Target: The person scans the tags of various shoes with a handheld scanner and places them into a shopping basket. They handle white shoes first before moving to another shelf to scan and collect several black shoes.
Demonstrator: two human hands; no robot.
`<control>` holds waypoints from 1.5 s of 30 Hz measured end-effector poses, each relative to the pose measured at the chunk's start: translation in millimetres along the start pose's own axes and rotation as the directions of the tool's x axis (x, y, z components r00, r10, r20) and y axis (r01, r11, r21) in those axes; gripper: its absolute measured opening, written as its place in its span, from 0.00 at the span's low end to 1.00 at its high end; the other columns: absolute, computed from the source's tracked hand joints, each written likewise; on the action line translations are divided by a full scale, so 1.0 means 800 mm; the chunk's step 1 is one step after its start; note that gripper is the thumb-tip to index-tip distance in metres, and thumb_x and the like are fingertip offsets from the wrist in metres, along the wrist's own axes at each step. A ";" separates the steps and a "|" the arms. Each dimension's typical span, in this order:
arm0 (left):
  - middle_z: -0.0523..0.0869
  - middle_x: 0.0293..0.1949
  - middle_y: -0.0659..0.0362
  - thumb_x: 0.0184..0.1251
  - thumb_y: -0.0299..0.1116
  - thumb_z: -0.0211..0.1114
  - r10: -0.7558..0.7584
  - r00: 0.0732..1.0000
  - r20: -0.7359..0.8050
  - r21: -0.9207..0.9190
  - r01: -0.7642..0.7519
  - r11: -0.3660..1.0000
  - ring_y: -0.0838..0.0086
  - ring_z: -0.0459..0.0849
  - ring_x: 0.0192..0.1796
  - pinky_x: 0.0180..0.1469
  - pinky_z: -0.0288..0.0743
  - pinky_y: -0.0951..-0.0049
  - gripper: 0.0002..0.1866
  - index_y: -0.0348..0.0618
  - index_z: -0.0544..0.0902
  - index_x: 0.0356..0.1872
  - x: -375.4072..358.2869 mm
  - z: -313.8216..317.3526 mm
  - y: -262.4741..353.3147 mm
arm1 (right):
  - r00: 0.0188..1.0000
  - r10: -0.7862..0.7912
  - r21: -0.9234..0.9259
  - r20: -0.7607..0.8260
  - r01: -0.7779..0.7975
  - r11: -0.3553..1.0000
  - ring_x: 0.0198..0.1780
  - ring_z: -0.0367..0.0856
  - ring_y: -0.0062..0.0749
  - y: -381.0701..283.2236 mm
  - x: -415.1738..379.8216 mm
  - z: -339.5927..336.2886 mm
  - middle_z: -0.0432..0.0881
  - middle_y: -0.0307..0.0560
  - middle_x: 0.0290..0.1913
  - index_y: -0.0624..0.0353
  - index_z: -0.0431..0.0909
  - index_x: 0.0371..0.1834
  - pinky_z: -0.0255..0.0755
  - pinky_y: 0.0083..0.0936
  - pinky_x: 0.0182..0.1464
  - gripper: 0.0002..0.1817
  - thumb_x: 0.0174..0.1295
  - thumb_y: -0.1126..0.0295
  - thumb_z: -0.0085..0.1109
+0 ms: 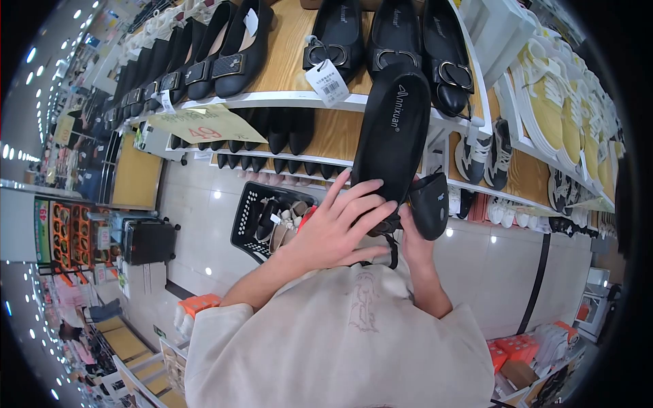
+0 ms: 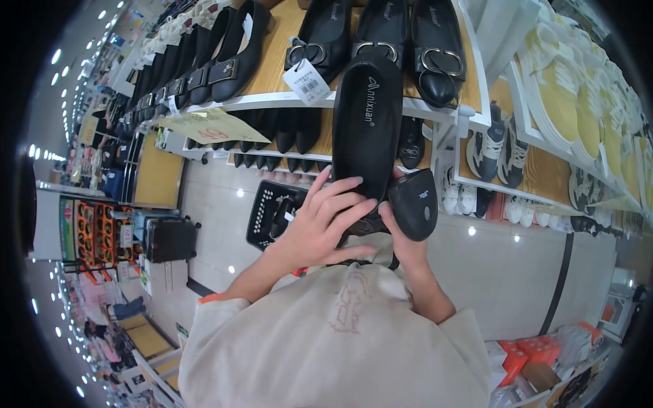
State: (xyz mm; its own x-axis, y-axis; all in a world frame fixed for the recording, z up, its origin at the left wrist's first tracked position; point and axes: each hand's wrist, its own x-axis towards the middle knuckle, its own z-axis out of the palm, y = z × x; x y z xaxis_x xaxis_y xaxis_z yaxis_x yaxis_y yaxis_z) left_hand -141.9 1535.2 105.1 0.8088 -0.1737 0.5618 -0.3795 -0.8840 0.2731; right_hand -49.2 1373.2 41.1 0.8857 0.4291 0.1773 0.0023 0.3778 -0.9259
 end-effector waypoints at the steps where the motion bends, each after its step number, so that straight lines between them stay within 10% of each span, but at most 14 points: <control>1: 0.74 0.58 0.55 0.51 0.46 0.81 -0.009 1.000 0.001 -0.096 0.009 0.995 0.56 0.72 0.69 0.74 0.60 0.43 0.42 0.45 0.72 0.67 -0.001 -0.005 -0.003 | 1.000 -0.007 -0.035 -0.015 0.006 0.999 0.70 0.72 0.33 -0.001 -0.001 -0.001 0.73 0.51 0.70 0.66 0.66 0.73 0.65 0.33 0.72 0.32 0.66 0.76 0.66; 5: 0.69 0.68 0.46 0.54 0.49 0.80 -0.168 0.937 -0.306 -0.194 0.112 0.975 0.52 0.66 0.74 0.75 0.58 0.48 0.49 0.40 0.64 0.73 -0.006 0.000 -0.012 | 0.999 -0.029 -0.072 0.017 0.031 0.997 0.70 0.71 0.32 -0.018 -0.001 0.000 0.72 0.50 0.71 0.66 0.64 0.74 0.64 0.31 0.72 0.34 0.65 0.76 0.66; 7: 0.63 0.73 0.42 0.57 0.46 0.79 -0.268 0.923 -0.275 -0.222 0.210 0.952 0.51 0.64 0.75 0.75 0.59 0.51 0.51 0.36 0.58 0.75 0.003 -0.010 -0.008 | 0.995 -0.068 -0.224 0.074 0.083 0.971 0.65 0.77 0.32 -0.031 0.000 0.007 0.77 0.49 0.67 0.66 0.66 0.74 0.69 0.31 0.68 0.34 0.64 0.76 0.67; 9: 0.62 0.74 0.42 0.58 0.44 0.77 -0.557 0.811 -0.178 -0.681 0.307 0.665 0.51 0.64 0.75 0.73 0.60 0.52 0.54 0.35 0.51 0.77 0.017 -0.005 0.000 | 0.990 -0.087 -0.301 0.112 0.117 0.946 0.60 0.80 0.35 -0.030 -0.005 0.010 0.80 0.50 0.63 0.66 0.68 0.72 0.72 0.32 0.65 0.33 0.62 0.77 0.68; 14: 0.69 0.70 0.43 0.71 0.36 0.66 -0.750 0.657 -0.078 -0.805 0.402 0.436 0.62 0.75 0.66 0.67 0.70 0.61 0.40 0.32 0.54 0.75 0.034 0.006 0.001 | 0.913 -0.244 -0.457 0.326 0.379 0.805 0.60 0.80 0.40 -0.034 -0.011 0.017 0.82 0.58 0.57 0.71 0.74 0.66 0.72 0.32 0.64 0.32 0.55 0.78 0.71; 22: 0.76 0.64 0.44 0.82 0.37 0.51 -0.681 0.731 0.041 -0.975 0.179 0.133 0.66 0.83 0.57 0.55 0.81 0.71 0.24 0.32 0.63 0.70 0.037 -0.003 -0.018 | 0.914 -0.239 -0.322 0.328 0.346 0.882 0.62 0.80 0.46 -0.017 -0.029 0.010 0.77 0.59 0.64 0.69 0.76 0.65 0.73 0.34 0.64 0.34 0.53 0.75 0.73; 27: 0.72 0.68 0.44 0.84 0.43 0.47 -0.664 0.747 -0.012 -0.991 0.077 0.105 0.59 0.81 0.63 0.59 0.82 0.65 0.27 0.32 0.62 0.71 0.039 0.002 -0.017 | 0.937 0.105 -0.147 0.333 -0.058 0.987 0.72 0.69 0.43 -0.037 -0.039 0.020 0.66 0.57 0.75 0.66 0.64 0.75 0.63 0.34 0.72 0.44 0.54 0.73 0.75; 39: 0.62 0.76 0.42 0.80 0.63 0.41 -0.595 0.803 0.019 -0.945 0.209 0.253 0.53 0.73 0.71 0.68 0.72 0.61 0.44 0.29 0.53 0.77 0.013 0.022 -0.025 | 0.956 -0.070 -0.411 0.284 0.188 0.892 0.69 0.73 0.44 -0.012 -0.045 0.013 0.66 0.57 0.72 0.63 0.65 0.75 0.67 0.33 0.68 0.45 0.52 0.72 0.77; 45: 0.73 0.68 0.43 0.77 0.70 0.27 -0.641 0.759 0.112 -0.983 0.179 0.040 0.56 0.80 0.62 0.62 0.79 0.57 0.46 0.36 0.60 0.75 0.028 0.017 -0.025 | 0.880 -0.275 -0.474 0.386 0.445 0.760 0.59 0.80 0.44 -0.016 -0.030 0.018 0.65 0.64 0.71 0.61 0.74 0.70 0.78 0.32 0.55 0.36 0.55 0.74 0.75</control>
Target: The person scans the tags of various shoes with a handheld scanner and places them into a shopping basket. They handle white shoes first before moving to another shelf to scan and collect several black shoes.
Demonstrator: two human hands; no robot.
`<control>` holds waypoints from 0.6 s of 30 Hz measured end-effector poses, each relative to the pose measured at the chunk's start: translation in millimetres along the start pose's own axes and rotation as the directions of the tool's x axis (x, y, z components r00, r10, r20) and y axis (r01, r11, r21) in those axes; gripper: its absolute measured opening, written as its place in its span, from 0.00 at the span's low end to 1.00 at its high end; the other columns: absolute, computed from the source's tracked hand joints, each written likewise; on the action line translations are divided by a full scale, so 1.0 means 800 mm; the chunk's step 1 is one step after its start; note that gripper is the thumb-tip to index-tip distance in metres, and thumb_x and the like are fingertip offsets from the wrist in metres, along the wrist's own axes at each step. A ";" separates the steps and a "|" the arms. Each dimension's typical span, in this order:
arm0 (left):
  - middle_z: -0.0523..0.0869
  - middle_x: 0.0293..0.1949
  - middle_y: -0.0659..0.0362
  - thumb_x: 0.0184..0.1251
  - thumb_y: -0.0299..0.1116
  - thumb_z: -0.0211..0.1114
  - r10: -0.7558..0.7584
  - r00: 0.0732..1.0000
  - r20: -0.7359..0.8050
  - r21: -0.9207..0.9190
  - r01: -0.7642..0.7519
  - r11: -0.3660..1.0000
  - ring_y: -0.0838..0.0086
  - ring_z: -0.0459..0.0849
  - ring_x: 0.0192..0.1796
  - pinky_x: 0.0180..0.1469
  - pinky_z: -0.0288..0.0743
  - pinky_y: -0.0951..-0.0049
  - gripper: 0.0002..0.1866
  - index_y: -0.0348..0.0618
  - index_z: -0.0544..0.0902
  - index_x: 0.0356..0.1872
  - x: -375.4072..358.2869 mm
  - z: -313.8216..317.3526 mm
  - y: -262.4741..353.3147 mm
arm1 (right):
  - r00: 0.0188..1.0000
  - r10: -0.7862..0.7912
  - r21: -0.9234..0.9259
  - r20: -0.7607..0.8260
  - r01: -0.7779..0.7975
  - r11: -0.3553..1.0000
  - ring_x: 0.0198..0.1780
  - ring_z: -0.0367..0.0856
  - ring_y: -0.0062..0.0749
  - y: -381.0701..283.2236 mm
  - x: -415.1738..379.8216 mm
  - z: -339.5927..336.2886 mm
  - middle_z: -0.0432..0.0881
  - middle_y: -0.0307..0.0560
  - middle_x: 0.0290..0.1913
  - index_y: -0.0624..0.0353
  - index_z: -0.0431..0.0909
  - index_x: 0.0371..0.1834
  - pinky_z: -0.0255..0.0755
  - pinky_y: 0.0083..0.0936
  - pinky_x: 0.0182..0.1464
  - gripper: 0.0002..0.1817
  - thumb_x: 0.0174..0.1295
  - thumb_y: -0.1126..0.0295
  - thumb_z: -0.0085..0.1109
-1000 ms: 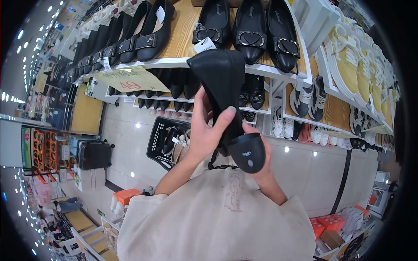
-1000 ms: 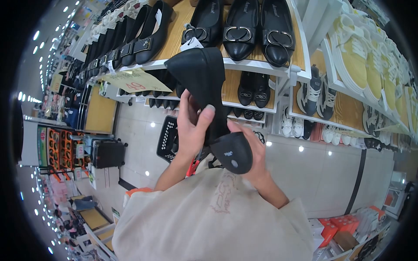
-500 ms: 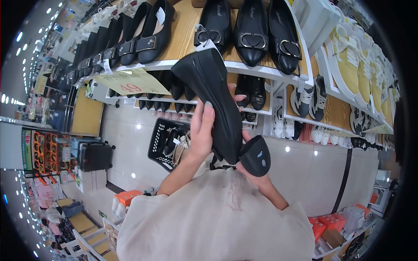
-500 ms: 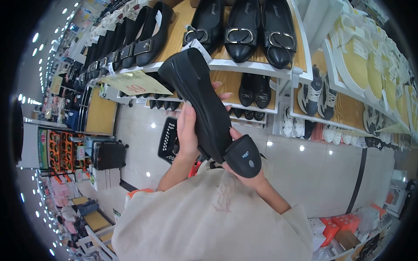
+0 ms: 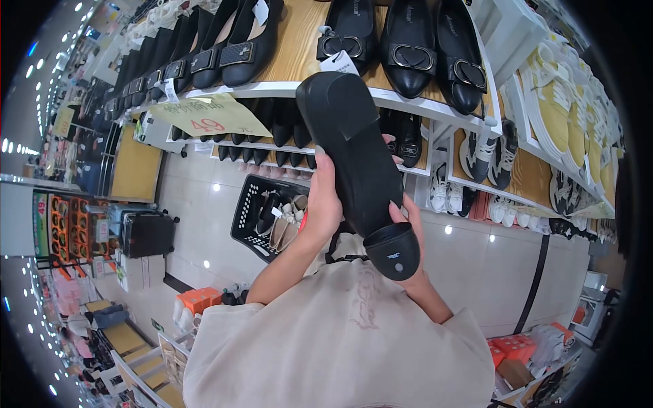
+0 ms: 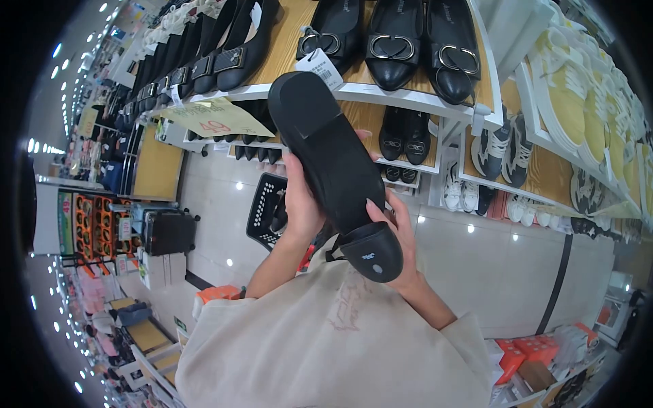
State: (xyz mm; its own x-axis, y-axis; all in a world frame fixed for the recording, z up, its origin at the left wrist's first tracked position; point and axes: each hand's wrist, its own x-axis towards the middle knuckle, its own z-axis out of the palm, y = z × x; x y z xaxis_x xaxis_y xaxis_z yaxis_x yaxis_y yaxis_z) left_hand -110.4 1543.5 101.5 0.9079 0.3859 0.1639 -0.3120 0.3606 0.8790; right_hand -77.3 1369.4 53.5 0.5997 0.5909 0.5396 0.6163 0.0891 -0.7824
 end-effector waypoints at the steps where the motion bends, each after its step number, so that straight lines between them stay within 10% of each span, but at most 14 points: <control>1: 0.73 0.68 0.43 0.77 0.70 0.27 0.000 1.000 -0.005 -0.002 0.000 1.000 0.56 0.80 0.62 0.62 0.79 0.57 0.46 0.36 0.60 0.75 0.000 -0.001 0.001 | 1.000 0.001 0.001 0.005 -0.001 1.000 0.59 0.80 0.44 -0.001 -0.001 0.002 0.65 0.64 0.71 0.61 0.74 0.70 0.78 0.32 0.55 0.36 0.55 0.74 0.75; 13: 0.80 0.60 0.45 0.77 0.70 0.26 -0.141 0.982 -0.129 -0.212 0.112 0.971 0.59 0.86 0.51 0.52 0.86 0.60 0.47 0.34 0.68 0.69 -0.008 -0.008 0.001 | 0.987 0.136 0.183 0.080 -0.149 0.972 0.56 0.80 0.39 0.016 -0.030 0.007 0.65 0.60 0.72 0.60 0.72 0.71 0.77 0.27 0.55 0.34 0.59 0.79 0.71; 15: 0.81 0.59 0.45 0.77 0.70 0.26 -0.195 0.975 -0.109 -0.261 0.161 0.952 0.59 0.86 0.52 0.53 0.86 0.60 0.46 0.34 0.69 0.68 -0.012 -0.009 -0.003 | 0.905 0.398 0.372 0.149 -0.424 0.826 0.63 0.75 0.37 0.032 -0.058 0.010 0.64 0.55 0.74 0.61 0.61 0.78 0.71 0.27 0.63 0.42 0.59 0.78 0.71; 18: 0.81 0.60 0.45 0.78 0.69 0.25 -0.150 0.976 -0.157 -0.244 0.109 0.964 0.59 0.86 0.53 0.53 0.85 0.61 0.46 0.34 0.69 0.68 -0.010 0.007 -0.004 | 0.959 0.273 0.282 0.072 -0.282 0.917 0.68 0.71 0.33 0.006 -0.034 0.007 0.65 0.52 0.74 0.65 0.49 0.82 0.65 0.29 0.69 0.50 0.60 0.75 0.71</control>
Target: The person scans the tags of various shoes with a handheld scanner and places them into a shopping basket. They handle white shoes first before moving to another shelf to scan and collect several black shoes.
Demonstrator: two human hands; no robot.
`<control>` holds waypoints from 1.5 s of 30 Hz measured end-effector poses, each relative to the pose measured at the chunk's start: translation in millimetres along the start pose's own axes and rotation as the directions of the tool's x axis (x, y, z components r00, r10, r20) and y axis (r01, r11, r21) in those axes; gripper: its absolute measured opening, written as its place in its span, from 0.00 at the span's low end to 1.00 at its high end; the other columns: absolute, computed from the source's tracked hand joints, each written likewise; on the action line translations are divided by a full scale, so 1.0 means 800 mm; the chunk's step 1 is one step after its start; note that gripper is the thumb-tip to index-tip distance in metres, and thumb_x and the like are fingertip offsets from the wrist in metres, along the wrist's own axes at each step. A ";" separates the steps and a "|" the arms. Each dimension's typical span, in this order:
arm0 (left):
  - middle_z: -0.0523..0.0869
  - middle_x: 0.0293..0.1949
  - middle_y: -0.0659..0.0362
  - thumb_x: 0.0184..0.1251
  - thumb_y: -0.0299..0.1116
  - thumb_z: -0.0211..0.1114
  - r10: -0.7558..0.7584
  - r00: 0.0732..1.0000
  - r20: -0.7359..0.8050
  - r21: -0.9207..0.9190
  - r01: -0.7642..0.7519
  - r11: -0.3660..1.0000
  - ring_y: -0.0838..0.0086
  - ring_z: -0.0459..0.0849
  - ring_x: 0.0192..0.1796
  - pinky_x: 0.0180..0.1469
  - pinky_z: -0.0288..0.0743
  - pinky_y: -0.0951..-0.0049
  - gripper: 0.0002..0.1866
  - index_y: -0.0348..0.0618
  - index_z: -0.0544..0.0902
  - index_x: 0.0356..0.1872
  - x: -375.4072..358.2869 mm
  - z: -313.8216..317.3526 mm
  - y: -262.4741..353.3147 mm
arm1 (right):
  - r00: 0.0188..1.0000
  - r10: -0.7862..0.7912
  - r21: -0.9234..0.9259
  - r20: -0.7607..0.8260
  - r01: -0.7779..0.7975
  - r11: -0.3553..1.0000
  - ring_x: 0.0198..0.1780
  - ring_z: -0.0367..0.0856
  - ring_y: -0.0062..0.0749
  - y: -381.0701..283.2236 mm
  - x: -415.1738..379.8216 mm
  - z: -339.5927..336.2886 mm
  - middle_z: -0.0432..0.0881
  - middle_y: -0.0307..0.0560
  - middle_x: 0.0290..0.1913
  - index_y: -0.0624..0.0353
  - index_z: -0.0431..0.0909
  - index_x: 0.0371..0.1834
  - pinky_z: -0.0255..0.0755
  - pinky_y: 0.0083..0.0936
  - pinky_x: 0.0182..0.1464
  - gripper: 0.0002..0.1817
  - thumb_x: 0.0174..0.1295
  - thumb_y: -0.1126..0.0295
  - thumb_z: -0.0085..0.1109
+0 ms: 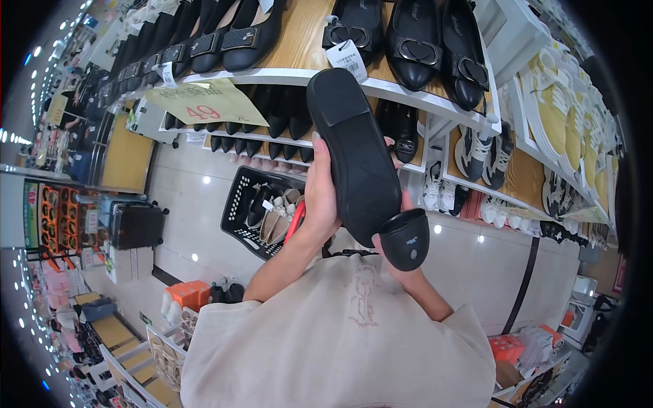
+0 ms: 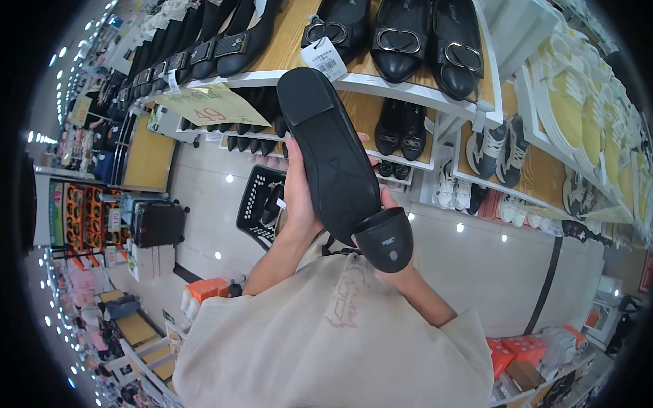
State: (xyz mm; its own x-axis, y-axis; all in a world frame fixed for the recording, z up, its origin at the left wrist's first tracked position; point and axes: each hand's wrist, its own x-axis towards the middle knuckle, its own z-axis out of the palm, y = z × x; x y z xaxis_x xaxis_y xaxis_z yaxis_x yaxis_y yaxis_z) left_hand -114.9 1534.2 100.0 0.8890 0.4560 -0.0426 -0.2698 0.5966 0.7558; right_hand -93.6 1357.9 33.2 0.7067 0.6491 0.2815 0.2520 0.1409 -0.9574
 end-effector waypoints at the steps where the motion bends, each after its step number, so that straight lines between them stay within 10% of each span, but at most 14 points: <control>1: 0.81 0.60 0.45 0.78 0.69 0.25 -0.003 1.000 0.004 -0.002 0.003 1.000 0.59 0.86 0.53 0.53 0.85 0.61 0.46 0.34 0.69 0.68 0.001 0.001 -0.002 | 0.998 0.037 -0.068 0.044 -0.034 0.997 0.69 0.69 0.32 -0.009 0.004 -0.005 0.64 0.52 0.75 0.67 0.43 0.82 0.62 0.30 0.71 0.52 0.61 0.74 0.71; 7: 0.80 0.61 0.47 0.83 0.60 0.34 -0.043 0.991 0.125 -0.054 0.050 0.997 0.64 0.83 0.58 0.60 0.80 0.67 0.37 0.34 0.66 0.71 0.018 0.005 -0.001 | 0.983 0.182 0.006 -0.009 -0.182 0.983 0.76 0.62 0.35 -0.028 0.010 -0.018 0.60 0.54 0.78 0.68 0.45 0.82 0.55 0.32 0.76 0.50 0.62 0.72 0.69; 9: 0.80 0.62 0.51 0.84 0.49 0.47 0.338 0.939 -0.058 0.418 -0.285 0.863 0.70 0.80 0.61 0.64 0.74 0.72 0.30 0.33 0.67 0.72 0.024 0.006 0.005 | 0.981 0.193 0.053 -0.028 -0.192 0.980 0.77 0.61 0.36 -0.030 0.008 -0.019 0.60 0.55 0.78 0.68 0.46 0.82 0.54 0.32 0.76 0.50 0.62 0.71 0.69; 13: 0.77 0.64 0.52 0.79 0.35 0.59 0.252 0.967 0.045 0.369 -0.250 0.895 0.71 0.75 0.64 0.70 0.64 0.71 0.28 0.28 0.65 0.72 0.018 0.013 0.024 | 0.975 0.208 0.118 -0.077 -0.198 0.973 0.78 0.60 0.36 -0.027 0.000 -0.022 0.59 0.56 0.79 0.68 0.45 0.82 0.53 0.33 0.77 0.50 0.62 0.71 0.70; 23: 0.76 0.66 0.49 0.76 0.37 0.63 0.237 0.957 0.166 0.415 -0.285 0.864 0.69 0.75 0.66 0.69 0.66 0.68 0.33 0.26 0.64 0.73 0.009 0.006 0.028 | 0.993 0.119 -0.069 -0.019 -0.120 0.990 0.76 0.62 0.35 -0.005 -0.022 -0.029 0.59 0.56 0.79 0.69 0.45 0.81 0.59 0.31 0.74 0.51 0.61 0.74 0.70; 32: 0.77 0.64 0.49 0.74 0.36 0.66 0.173 0.981 0.090 0.355 -0.194 0.915 0.70 0.75 0.66 0.69 0.67 0.69 0.34 0.27 0.63 0.73 0.002 0.018 0.035 | 0.990 0.089 0.230 -0.108 -0.063 0.971 0.70 0.72 0.39 0.033 -0.042 -0.033 0.64 0.57 0.76 0.66 0.55 0.80 0.66 0.33 0.70 0.46 0.59 0.75 0.71; 34: 0.80 0.58 0.51 0.71 0.35 0.69 0.148 0.986 0.080 0.330 -0.166 0.929 0.72 0.79 0.61 0.65 0.71 0.70 0.30 0.28 0.70 0.66 0.001 0.022 0.036 | 0.990 -0.120 -0.142 -0.074 0.108 0.984 0.66 0.76 0.48 0.028 -0.032 -0.036 0.70 0.64 0.71 0.65 0.62 0.76 0.71 0.35 0.66 0.42 0.58 0.76 0.71; 37: 0.84 0.50 0.55 0.67 0.34 0.72 0.125 0.991 0.036 0.344 -0.130 0.930 0.75 0.83 0.52 0.58 0.77 0.72 0.24 0.31 0.76 0.57 -0.005 0.029 0.032 | 0.938 -0.346 -0.230 -0.029 0.331 0.915 0.62 0.80 0.57 0.008 -0.014 -0.037 0.75 0.69 0.66 0.65 0.68 0.73 0.75 0.37 0.62 0.38 0.57 0.75 0.72; 45: 0.85 0.44 0.58 0.61 0.32 0.78 0.070 0.997 0.016 0.378 -0.071 0.923 0.76 0.84 0.44 0.50 0.81 0.73 0.24 0.34 0.77 0.54 0.005 0.044 0.024 | 0.948 -0.317 -0.261 -0.041 0.296 0.919 0.62 0.80 0.58 0.010 -0.021 -0.036 0.74 0.68 0.67 0.63 0.67 0.74 0.76 0.39 0.61 0.41 0.55 0.73 0.74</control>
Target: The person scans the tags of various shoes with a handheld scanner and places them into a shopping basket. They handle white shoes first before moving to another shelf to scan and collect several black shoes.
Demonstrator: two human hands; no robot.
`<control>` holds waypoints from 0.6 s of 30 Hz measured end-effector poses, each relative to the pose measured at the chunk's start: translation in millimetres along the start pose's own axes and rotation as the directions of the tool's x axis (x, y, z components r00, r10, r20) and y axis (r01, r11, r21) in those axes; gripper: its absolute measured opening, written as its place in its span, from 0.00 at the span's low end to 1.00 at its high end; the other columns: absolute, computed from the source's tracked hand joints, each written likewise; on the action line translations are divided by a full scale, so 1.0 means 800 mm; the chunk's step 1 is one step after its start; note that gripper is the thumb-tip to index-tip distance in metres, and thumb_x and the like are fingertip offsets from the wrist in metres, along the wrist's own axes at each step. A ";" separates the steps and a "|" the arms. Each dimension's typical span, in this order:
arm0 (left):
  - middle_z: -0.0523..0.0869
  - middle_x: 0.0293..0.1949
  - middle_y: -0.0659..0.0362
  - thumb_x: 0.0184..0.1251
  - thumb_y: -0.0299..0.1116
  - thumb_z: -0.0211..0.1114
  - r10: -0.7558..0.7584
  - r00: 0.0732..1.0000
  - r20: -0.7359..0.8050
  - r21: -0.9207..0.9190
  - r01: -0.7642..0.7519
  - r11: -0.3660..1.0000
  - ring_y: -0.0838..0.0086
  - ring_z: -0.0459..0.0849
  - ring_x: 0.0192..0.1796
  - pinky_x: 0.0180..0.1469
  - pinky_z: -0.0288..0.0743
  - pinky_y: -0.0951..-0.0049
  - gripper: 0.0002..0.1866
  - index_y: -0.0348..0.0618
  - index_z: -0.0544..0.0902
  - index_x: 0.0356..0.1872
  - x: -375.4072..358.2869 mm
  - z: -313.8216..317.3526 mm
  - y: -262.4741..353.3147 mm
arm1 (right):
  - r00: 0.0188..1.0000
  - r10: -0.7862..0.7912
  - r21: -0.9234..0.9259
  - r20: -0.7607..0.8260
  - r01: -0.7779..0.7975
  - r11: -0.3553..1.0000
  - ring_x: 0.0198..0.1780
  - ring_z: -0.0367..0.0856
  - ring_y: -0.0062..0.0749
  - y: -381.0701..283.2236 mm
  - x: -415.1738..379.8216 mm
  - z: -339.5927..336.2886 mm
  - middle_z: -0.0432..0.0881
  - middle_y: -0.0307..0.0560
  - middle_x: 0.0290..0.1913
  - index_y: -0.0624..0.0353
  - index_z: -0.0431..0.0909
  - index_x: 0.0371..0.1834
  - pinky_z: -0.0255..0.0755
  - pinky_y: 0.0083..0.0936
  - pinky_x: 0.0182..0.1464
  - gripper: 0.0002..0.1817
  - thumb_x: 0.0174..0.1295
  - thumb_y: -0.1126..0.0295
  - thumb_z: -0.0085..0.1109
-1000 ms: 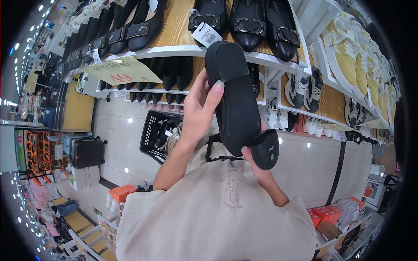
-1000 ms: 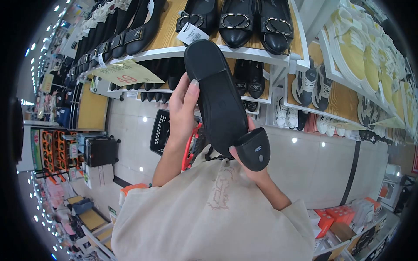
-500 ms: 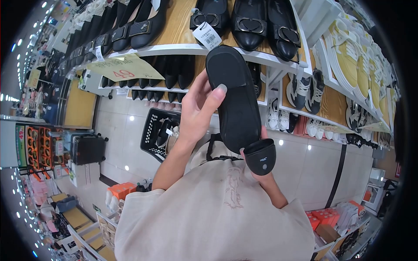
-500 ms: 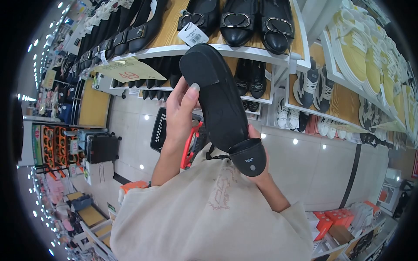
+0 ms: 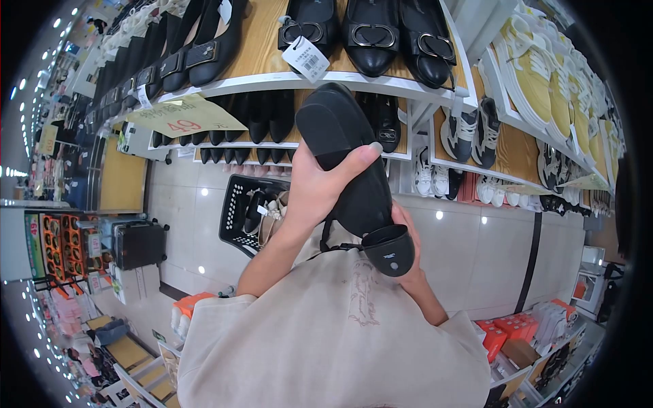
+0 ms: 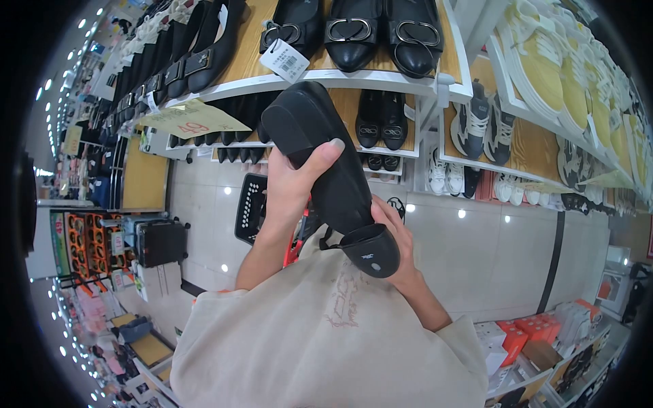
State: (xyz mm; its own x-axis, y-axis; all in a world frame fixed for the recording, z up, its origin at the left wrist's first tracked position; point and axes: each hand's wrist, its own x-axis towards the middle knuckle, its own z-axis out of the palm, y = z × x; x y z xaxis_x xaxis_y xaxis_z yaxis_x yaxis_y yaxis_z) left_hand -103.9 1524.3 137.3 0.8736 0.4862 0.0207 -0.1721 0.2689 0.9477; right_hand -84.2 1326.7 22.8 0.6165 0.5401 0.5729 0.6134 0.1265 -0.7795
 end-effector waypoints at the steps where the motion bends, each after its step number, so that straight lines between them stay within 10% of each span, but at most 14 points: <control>1: 0.84 0.45 0.57 0.61 0.31 0.78 -0.035 0.999 -0.005 0.005 0.035 0.999 0.76 0.84 0.45 0.51 0.80 0.73 0.25 0.34 0.76 0.54 0.001 -0.001 0.000 | 0.999 0.046 0.031 0.005 -0.046 0.998 0.63 0.79 0.58 0.001 -0.003 0.001 0.74 0.68 0.68 0.64 0.65 0.75 0.74 0.38 0.63 0.43 0.54 0.73 0.74; 8: 0.83 0.52 0.58 0.79 0.40 0.60 0.048 0.999 -0.014 -0.006 -0.049 0.999 0.79 0.81 0.51 0.52 0.78 0.75 0.25 0.32 0.71 0.66 0.002 -0.024 -0.006 | 0.869 0.486 0.331 0.091 -0.487 0.808 0.71 0.71 0.35 0.012 -0.022 -0.004 0.68 0.54 0.73 0.67 0.58 0.78 0.65 0.33 0.71 0.45 0.58 0.76 0.72; 18: 0.85 0.43 0.58 0.84 0.38 0.51 0.016 1.000 0.004 -0.026 -0.016 1.000 0.84 0.81 0.40 0.40 0.75 0.83 0.25 0.31 0.68 0.72 0.010 -0.043 -0.003 | 0.886 0.448 0.488 0.121 -0.446 0.750 0.76 0.63 0.37 0.012 0.024 -0.041 0.64 0.52 0.76 0.68 0.50 0.81 0.53 0.34 0.77 0.52 0.57 0.71 0.74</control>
State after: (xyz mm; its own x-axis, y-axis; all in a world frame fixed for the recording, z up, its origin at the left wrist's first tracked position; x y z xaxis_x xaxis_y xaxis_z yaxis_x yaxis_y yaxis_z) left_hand -112.4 1556.3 124.4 0.8724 0.4874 0.0375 -0.1984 0.2828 0.9384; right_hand -50.5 1311.2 34.9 0.7610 0.6361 0.1273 -0.0558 0.2597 -0.9641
